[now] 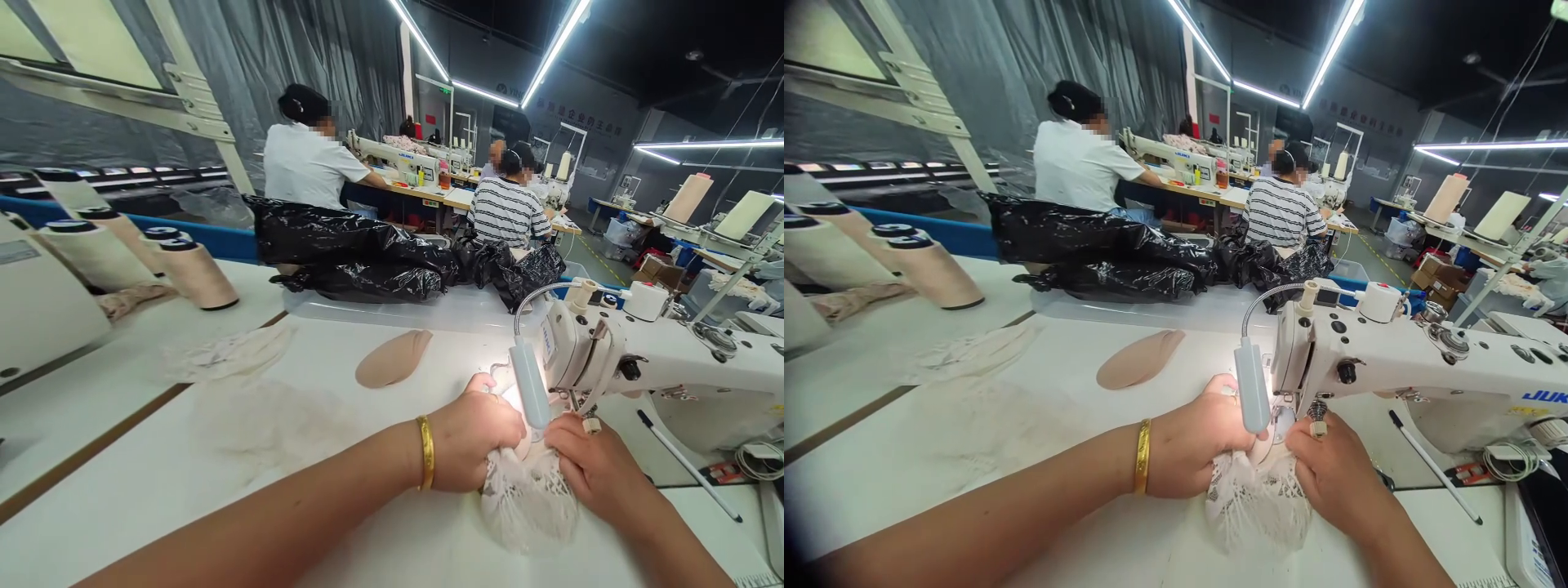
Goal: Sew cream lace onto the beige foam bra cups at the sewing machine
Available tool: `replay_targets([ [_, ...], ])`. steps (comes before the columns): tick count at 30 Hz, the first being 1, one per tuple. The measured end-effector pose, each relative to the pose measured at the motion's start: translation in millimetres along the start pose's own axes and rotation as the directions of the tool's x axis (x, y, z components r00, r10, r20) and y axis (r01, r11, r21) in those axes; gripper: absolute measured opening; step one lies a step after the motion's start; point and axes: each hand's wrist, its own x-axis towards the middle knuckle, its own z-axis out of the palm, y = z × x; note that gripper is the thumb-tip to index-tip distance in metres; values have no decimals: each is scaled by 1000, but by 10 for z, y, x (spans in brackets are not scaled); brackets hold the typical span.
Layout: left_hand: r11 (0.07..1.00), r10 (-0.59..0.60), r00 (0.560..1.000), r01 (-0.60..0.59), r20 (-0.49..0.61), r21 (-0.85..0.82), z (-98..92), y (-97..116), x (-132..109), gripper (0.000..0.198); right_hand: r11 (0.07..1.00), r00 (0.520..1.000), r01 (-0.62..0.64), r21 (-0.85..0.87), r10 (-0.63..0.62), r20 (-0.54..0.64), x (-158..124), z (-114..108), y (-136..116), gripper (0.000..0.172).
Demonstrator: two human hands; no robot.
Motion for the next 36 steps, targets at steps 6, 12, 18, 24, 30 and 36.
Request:
replay_targets([
  [6,996,-2,1000,0,-16,-85,122,-163,57,14,993,985,-67,-94,51,-163,49,-75,-13,26],
  [12,996,-37,996,30,-78,-85,243,-264,107,12,994,971,-109,-30,100,-217,74,-54,-14,22],
  [18,992,-50,999,48,-15,-117,198,-218,71,19,990,969,-138,8,136,-204,49,-18,-16,20],
  [24,989,-79,997,80,18,-125,75,-152,-6,18,992,969,-113,60,123,-214,29,-15,-5,21],
  [30,987,-159,987,159,-4,-9,-7,-20,-94,29,992,987,43,114,-25,-156,30,-44,-142,24],
  [36,946,-293,954,279,69,168,20,238,-43,27,995,999,39,93,-40,9,85,90,-236,8],
])
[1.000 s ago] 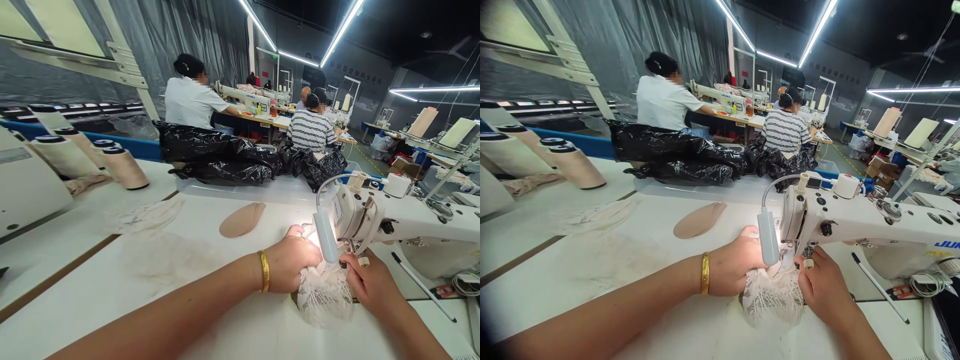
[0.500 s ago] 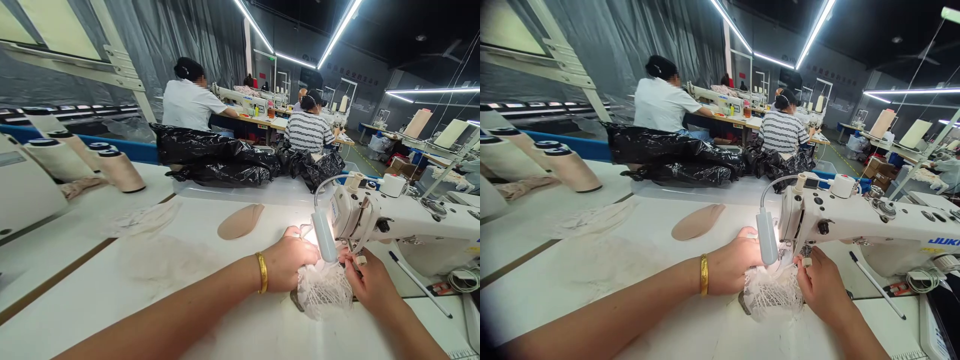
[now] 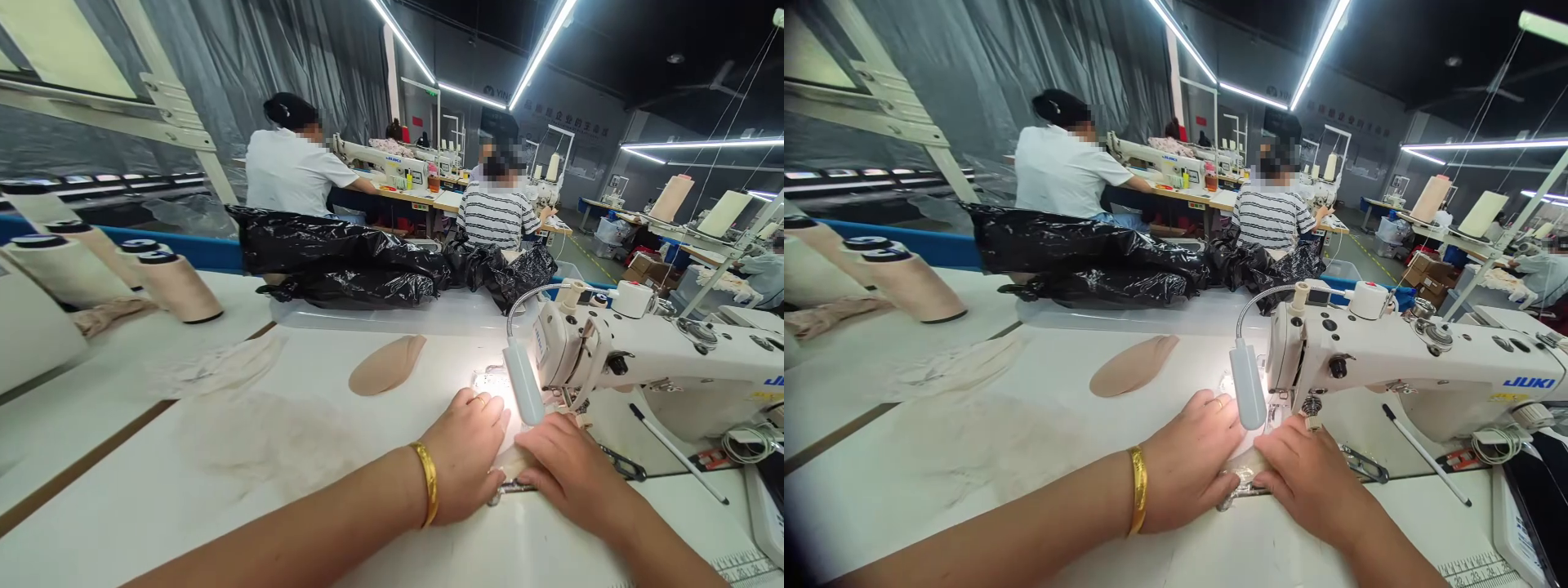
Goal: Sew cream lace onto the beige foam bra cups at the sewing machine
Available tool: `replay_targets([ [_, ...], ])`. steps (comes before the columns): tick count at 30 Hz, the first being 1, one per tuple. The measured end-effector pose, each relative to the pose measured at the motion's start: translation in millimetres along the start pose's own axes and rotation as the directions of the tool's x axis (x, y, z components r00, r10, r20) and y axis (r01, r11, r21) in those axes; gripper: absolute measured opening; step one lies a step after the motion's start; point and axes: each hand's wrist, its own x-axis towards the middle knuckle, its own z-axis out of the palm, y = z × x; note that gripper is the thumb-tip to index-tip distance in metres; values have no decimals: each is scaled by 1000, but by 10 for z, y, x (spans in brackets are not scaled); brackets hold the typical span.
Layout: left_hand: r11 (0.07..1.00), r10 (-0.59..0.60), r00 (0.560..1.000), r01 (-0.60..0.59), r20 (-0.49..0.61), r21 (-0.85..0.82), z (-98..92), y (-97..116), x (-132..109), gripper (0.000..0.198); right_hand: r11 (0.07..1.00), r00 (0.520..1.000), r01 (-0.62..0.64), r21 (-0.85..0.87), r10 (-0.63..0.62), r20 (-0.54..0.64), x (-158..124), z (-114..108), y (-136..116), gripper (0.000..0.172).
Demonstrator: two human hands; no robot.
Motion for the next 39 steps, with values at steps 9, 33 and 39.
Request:
replay_targets([
  [9,959,174,974,-134,144,-251,-88,-187,-70,49,984,989,-145,-99,146,1,-81,-158,206,24],
  [33,930,288,939,-321,-185,-179,148,-335,125,31,975,986,-167,149,168,8,-55,-101,218,23],
  [39,933,292,938,-322,-185,-160,113,-357,170,23,966,965,-260,10,259,41,-133,20,254,31],
])
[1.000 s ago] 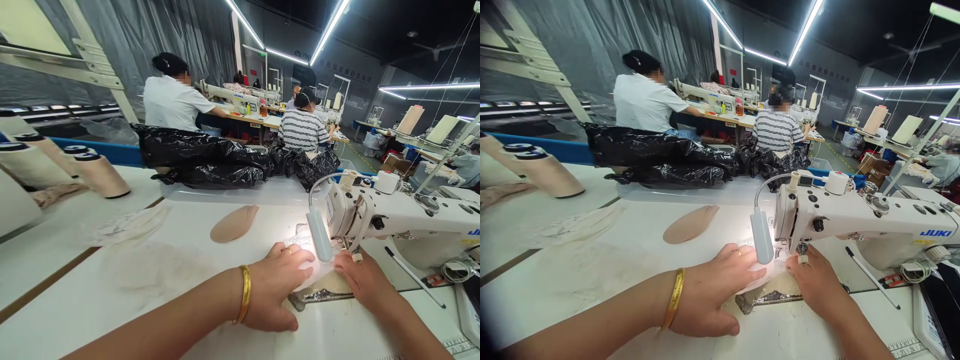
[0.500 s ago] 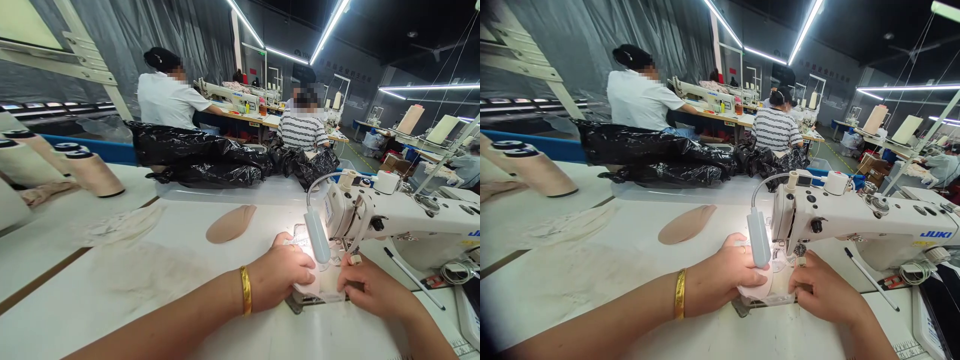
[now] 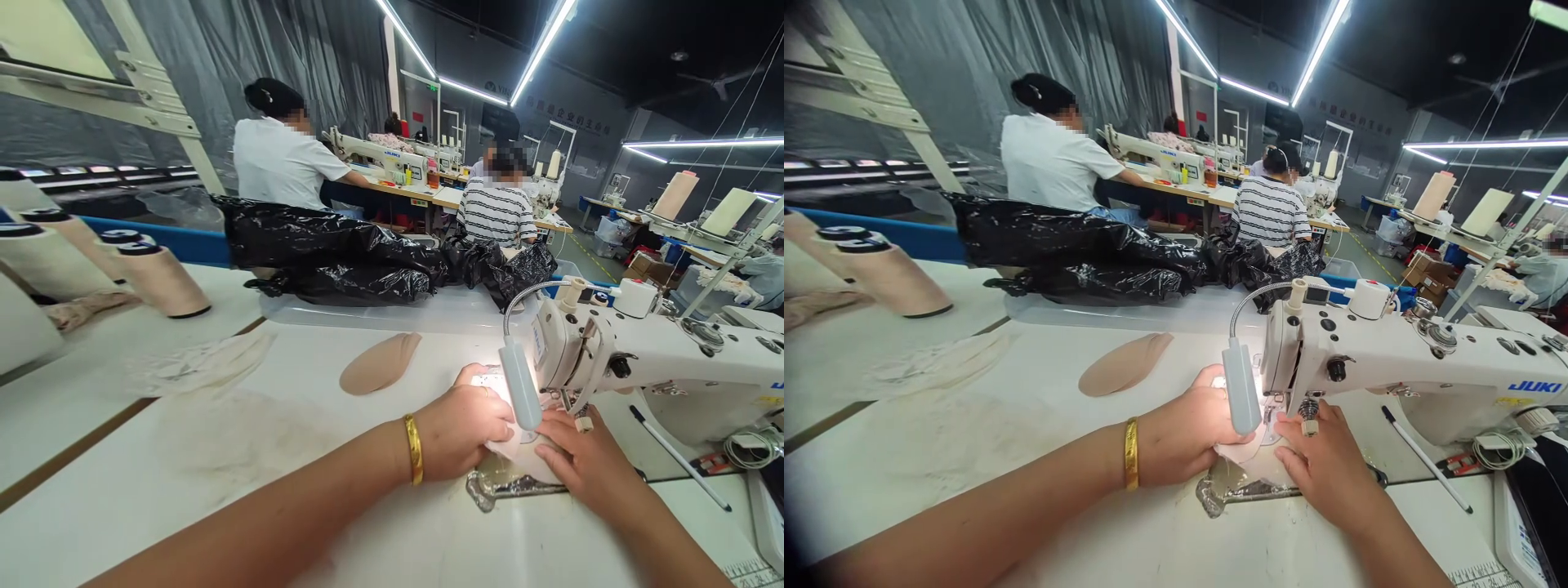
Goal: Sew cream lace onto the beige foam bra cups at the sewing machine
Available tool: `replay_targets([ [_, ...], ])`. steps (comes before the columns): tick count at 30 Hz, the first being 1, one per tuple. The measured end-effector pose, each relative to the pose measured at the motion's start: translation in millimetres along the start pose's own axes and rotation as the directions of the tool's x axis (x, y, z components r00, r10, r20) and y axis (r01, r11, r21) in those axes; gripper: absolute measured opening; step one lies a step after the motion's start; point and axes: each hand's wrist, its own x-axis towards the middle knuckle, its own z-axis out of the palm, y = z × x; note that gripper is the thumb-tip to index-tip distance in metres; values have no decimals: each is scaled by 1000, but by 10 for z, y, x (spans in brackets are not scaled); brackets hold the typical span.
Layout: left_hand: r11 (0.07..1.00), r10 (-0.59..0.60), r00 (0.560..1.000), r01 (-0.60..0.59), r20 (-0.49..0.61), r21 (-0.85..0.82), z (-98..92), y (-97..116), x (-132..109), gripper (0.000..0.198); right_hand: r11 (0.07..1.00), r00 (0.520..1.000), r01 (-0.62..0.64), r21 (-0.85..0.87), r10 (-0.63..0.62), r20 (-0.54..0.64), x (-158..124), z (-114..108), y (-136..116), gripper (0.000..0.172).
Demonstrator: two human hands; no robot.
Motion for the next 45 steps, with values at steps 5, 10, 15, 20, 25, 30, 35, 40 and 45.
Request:
replay_targets([
  [5,1000,21,1000,-21,-8,-18,5,-7,7,22,1000,1000,1,-18,0,19,16,-32,-25,29],
  [10,1000,0,1000,-1,10,24,53,-29,11,22,1000,999,-5,-23,5,33,20,-54,-46,32],
  [15,1000,2,1000,-2,-5,9,70,-23,10,17,1000,999,30,7,-30,-15,-11,-59,-30,31],
  [20,1000,-21,1000,21,-20,19,58,14,9,20,999,994,43,-3,-43,-97,-7,-130,-66,23],
  [25,1000,-4,999,4,-33,21,59,21,29,21,999,978,12,44,-3,-211,-1,-147,-67,18],
  [30,999,-8,999,10,-54,44,70,26,26,25,993,975,-36,113,59,-215,-13,-94,-17,17],
  [35,998,-8,998,11,-56,55,100,32,1,24,989,977,-46,142,74,-199,-13,-107,-29,16],
  [40,997,15,997,-9,-78,71,104,50,-6,21,992,969,-4,126,35,-246,5,-127,-56,13],
  [45,998,42,995,-37,-89,58,70,61,-14,27,992,972,0,126,30,-234,-8,-131,-42,12],
])
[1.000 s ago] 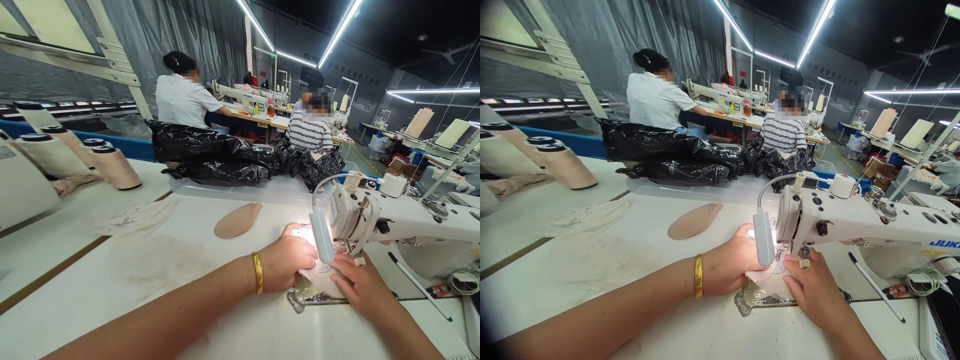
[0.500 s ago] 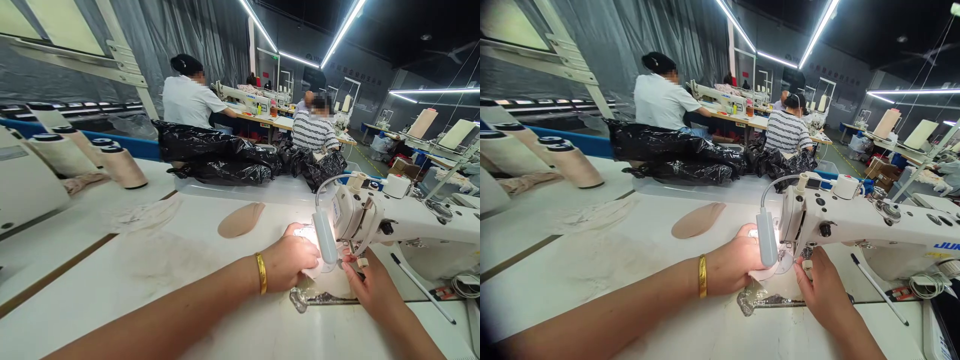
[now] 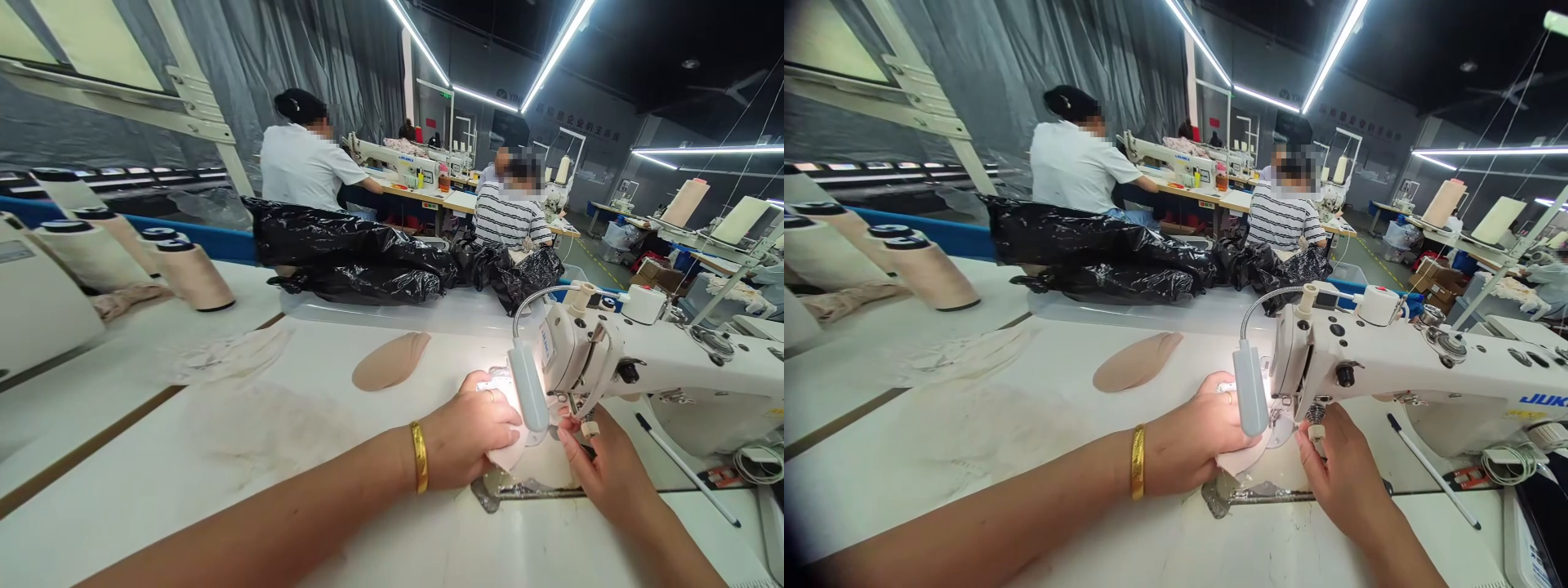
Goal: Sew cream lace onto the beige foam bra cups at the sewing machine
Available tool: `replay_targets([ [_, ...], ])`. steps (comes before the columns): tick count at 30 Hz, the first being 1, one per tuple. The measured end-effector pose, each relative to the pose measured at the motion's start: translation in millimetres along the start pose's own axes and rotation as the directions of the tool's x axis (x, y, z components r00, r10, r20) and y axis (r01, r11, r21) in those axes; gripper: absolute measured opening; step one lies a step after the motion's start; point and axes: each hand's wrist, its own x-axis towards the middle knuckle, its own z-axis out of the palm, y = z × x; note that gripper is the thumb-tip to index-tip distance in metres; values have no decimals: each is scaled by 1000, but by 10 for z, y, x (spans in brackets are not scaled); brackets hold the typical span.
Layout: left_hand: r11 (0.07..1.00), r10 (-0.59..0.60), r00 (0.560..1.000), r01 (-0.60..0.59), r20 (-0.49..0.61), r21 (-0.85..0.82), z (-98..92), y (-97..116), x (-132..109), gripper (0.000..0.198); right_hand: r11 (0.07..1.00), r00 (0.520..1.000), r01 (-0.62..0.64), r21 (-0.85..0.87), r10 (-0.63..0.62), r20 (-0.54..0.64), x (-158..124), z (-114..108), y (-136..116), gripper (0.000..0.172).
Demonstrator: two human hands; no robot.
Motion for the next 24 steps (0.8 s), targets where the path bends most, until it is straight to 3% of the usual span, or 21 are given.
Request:
replay_targets([
  [4,999,43,999,-43,4,-18,-9,-12,-38,23,1000,1000,9,-18,-9,4,-21,10,22,14],
  [9,1000,13,1000,-14,27,19,22,-14,-63,26,998,1000,20,-57,-21,-11,-26,20,4,16],
  [13,1000,1,1000,-1,-11,13,44,8,-67,20,991,995,102,-92,-103,-12,-3,2,-30,16],
  [18,999,6,1000,-6,-12,49,32,72,-76,10,985,979,151,-88,-137,151,-3,-26,-55,16],
  [24,994,37,999,-35,-22,101,-4,202,-76,13,968,892,248,46,-247,380,0,-69,-162,18],
])
